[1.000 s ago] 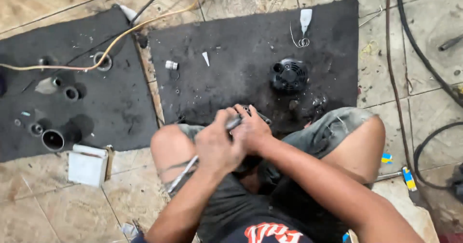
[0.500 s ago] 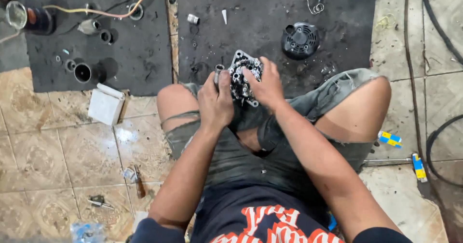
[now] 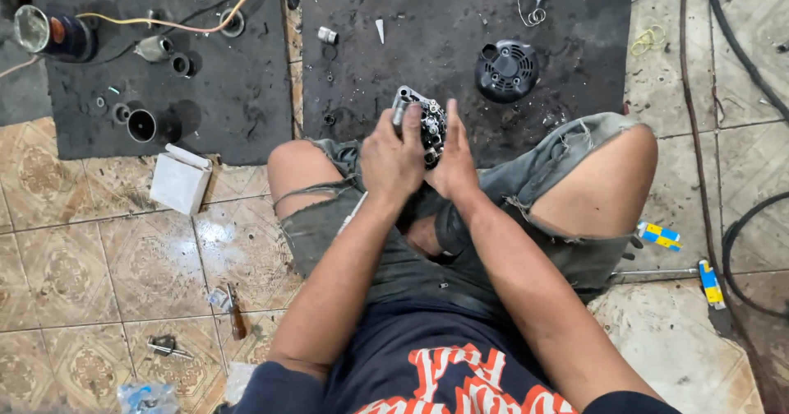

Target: Tightening bolts on a mechanical component using a socket wrench while sitting on the floor.

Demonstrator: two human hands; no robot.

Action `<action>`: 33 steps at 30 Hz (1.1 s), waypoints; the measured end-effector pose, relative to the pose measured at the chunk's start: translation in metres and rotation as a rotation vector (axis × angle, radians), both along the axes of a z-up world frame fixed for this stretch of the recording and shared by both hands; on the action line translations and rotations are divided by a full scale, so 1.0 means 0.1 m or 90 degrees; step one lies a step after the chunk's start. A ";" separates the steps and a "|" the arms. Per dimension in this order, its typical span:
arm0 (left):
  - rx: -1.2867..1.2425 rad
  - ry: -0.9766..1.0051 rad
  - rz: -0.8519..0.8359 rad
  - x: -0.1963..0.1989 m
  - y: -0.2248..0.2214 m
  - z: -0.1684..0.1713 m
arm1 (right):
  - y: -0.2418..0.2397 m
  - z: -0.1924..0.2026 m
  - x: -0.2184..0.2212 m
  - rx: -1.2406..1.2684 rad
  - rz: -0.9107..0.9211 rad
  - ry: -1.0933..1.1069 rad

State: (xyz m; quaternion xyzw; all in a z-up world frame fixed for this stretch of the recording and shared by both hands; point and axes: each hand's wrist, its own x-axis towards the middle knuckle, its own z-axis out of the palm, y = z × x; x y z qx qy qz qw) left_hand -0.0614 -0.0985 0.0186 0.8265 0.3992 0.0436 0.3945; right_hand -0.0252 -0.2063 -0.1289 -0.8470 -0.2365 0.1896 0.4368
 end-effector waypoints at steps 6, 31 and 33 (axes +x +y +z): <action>-0.014 0.067 0.050 0.15 -0.02 0.06 | -0.04 0.20 0.04 -0.035 -0.033 0.187; -0.054 0.121 -0.292 -0.03 0.09 -0.04 | 0.84 0.03 1.03 -0.311 0.229 0.200; -0.031 0.096 -0.285 -0.12 0.06 -0.18 | 0.90 -0.04 1.12 -0.299 0.246 0.263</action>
